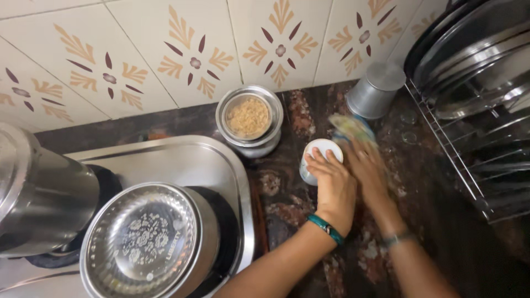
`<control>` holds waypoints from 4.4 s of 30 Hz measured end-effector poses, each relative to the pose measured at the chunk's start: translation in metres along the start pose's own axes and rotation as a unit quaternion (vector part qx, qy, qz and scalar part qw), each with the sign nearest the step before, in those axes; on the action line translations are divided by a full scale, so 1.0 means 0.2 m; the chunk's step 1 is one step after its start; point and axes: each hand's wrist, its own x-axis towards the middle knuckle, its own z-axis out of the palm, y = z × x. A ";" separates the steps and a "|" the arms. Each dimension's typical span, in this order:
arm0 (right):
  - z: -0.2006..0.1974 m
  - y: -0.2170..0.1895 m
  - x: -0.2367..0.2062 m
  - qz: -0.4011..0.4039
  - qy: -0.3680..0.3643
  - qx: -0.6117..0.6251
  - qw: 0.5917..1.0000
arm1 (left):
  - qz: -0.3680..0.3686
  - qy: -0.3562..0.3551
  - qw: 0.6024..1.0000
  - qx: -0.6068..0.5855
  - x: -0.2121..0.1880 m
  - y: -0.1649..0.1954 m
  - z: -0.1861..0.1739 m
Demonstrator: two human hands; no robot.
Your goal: The person washes a metal lid in the sink, then uses a cloth to wipe the gas stovetop and surrounding countertop. They handle several stacked metal containers, placing them on the counter, and continue wiping the countertop surface.
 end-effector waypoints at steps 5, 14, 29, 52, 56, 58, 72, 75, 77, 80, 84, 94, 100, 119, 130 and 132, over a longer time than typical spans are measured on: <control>0.38 0.08 0.63 -0.075 0.024 0.003 0.997 | 0.008 -0.016 1.000 -0.021 0.05 0.01 0.01; 0.28 0.11 0.59 -0.067 0.050 0.056 0.995 | -0.049 0.006 0.995 -0.090 0.38 -0.01 0.21; -0.25 -0.19 -0.26 0.262 0.032 0.016 0.964 | 0.120 0.225 0.927 -0.276 1.12 0.30 0.17; 0.03 0.53 0.89 0.294 0.154 0.117 0.936 | 0.106 0.251 0.909 -0.315 0.23 -0.08 0.14; 0.25 0.53 1.00 -0.042 -0.006 0.114 0.993 | 0.097 0.258 0.922 -0.270 0.22 -0.08 0.17; 0.31 0.53 0.93 -0.037 -0.078 0.047 0.995 | 0.105 0.262 0.924 -0.258 0.23 -0.08 0.19; 0.24 0.51 0.77 0.082 -0.005 -0.066 0.994 | 0.091 0.233 0.930 -0.271 0.26 -0.11 0.16; 0.30 0.45 0.54 0.074 0.019 0.008 0.997 | 0.080 0.238 0.924 -0.288 0.28 -0.11 0.18; 0.28 0.37 0.40 0.086 0.032 0.029 0.995 | 0.089 0.226 0.929 -0.280 0.30 -0.14 0.20; 0.17 0.24 0.21 0.098 0.046 0.042 0.993 | 0.101 0.182 0.934 -0.289 0.32 -0.17 0.20; -0.02 -0.05 -0.14 0.078 0.054 0.100 0.990 | 0.125 0.151 0.935 -0.295 0.35 -0.21 0.19; -0.18 0.13 -0.59 0.255 0.113 -0.024 0.960 | 0.037 0.111 0.943 -0.313 0.48 -0.17 0.18; -0.12 0.47 -0.28 0.273 0.054 0.083 0.957 | 0.022 0.070 0.949 -0.308 0.59 -0.15 0.15; 0.15 0.75 0.20 0.160 0.061 0.068 0.983 | 0.040 0.114 0.948 -0.294 0.87 0.00 0.20; -0.18 0.20 -0.47 0.244 0.078 -0.023 0.966 | 0.127 0.098 0.908 -0.387 0.44 -0.07 0.06; -0.32 0.10 -0.74 0.275 0.053 -0.034 0.959 | 0.139 0.069 0.906 -0.393 0.34 -0.06 0.05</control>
